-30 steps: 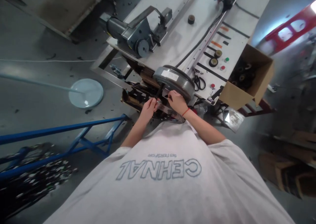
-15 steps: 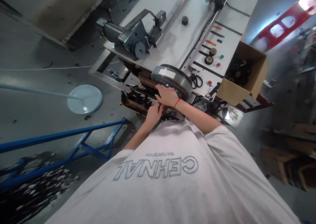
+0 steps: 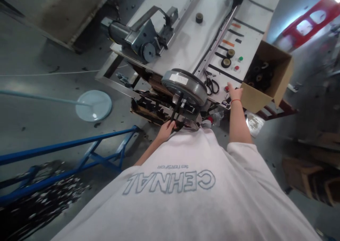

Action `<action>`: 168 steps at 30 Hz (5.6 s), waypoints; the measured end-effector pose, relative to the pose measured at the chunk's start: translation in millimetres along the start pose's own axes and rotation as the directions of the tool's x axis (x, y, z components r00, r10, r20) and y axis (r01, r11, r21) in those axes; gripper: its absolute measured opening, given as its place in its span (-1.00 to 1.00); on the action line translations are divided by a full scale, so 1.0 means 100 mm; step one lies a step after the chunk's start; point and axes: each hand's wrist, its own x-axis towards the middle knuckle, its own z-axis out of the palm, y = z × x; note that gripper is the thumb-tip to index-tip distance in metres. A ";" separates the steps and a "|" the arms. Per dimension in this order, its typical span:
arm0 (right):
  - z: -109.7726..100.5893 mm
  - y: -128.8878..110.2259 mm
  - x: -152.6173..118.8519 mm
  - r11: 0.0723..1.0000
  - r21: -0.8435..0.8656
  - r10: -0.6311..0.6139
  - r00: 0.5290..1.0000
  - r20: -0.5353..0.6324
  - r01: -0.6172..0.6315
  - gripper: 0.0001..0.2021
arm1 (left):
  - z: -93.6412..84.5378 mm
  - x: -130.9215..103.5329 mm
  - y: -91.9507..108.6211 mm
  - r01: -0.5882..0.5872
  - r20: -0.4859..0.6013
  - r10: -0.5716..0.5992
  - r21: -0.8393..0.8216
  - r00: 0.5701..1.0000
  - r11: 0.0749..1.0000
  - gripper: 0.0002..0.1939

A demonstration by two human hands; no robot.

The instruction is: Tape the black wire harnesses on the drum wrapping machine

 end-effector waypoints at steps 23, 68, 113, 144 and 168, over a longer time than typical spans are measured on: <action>0.36 0.41 0.05 0.991 -0.058 0.115 0.989 -0.087 -0.120 -0.24 | -0.09 -0.02 0.25 -0.006 -0.151 0.025 0.123 0.988 0.992 -0.68; 0.42 0.40 0.03 0.990 -0.045 0.128 0.987 -0.096 -0.132 -0.27 | -0.33 -0.45 -0.11 0.073 -0.268 -0.011 0.221 0.963 0.973 -0.63; 0.38 0.39 0.01 0.993 -0.011 0.117 0.988 -0.102 -0.119 -0.27 | -0.01 0.22 -0.05 0.029 -0.013 -0.028 0.149 1.000 0.988 -0.70; 0.36 0.38 0.02 0.995 -0.027 0.094 0.991 -0.090 -0.097 -0.27 | 0.03 0.46 0.25 -0.025 -0.283 0.101 0.261 0.954 0.965 -0.68; 0.38 0.41 0.05 0.995 -0.039 0.082 0.989 -0.123 -0.088 -0.28 | -0.83 -0.26 -0.03 0.496 0.680 -0.239 -0.209 0.693 0.843 -0.48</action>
